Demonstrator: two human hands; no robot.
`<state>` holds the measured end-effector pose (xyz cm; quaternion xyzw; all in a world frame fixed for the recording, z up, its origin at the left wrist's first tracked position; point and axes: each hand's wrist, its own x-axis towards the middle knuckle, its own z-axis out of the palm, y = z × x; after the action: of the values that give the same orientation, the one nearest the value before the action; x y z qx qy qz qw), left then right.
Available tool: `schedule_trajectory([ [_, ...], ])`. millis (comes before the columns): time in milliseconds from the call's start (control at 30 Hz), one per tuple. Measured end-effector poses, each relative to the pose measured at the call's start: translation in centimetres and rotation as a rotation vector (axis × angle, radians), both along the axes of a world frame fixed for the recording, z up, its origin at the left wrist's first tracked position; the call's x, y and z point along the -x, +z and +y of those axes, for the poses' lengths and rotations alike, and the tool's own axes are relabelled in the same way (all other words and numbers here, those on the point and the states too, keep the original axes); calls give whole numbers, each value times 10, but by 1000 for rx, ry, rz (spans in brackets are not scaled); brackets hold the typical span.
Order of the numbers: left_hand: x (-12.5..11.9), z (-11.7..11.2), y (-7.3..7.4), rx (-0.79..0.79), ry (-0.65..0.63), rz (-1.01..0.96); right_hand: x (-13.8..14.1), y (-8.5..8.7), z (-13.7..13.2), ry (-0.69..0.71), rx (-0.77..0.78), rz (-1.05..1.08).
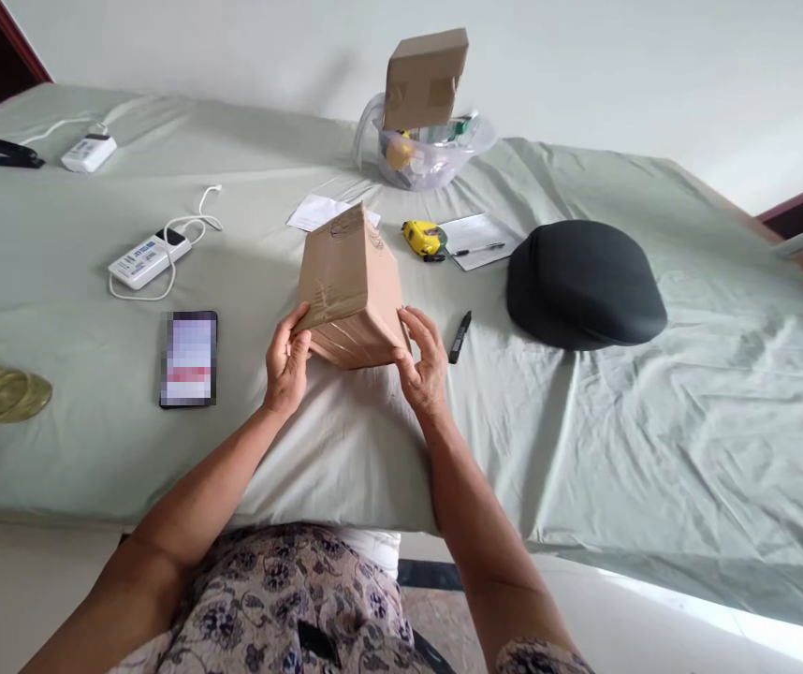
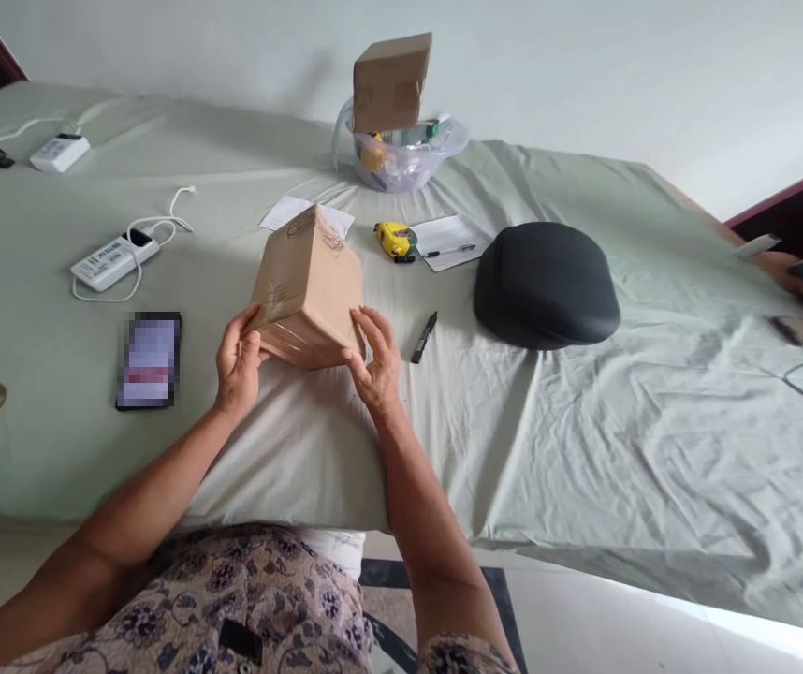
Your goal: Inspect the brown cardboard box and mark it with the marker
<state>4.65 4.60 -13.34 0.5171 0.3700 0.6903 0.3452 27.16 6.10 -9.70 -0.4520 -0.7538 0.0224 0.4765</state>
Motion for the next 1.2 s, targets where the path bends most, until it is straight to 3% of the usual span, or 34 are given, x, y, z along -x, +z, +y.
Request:
schedule_trajectory([
  [267,-2,7,-10,86,-110,-120,-4,8,-4,-27,-141,-12],
  [467,7,17,-22,67,205,223,1,4,-5,-26,-159,-102],
  [633,7,20,-27,56,324,270,19,-1,-10,33,-210,-181],
  [733,4,19,-27,34,331,314,31,-3,-14,52,-240,-195],
  [867,-2,13,-23,-57,307,382,43,-6,-17,18,-231,-159],
  [1067,-12,-2,-10,-319,244,491,56,-8,-18,-14,-187,-123],
  [1200,-15,-6,-7,-355,255,501,52,-3,-14,-26,-165,-151],
])
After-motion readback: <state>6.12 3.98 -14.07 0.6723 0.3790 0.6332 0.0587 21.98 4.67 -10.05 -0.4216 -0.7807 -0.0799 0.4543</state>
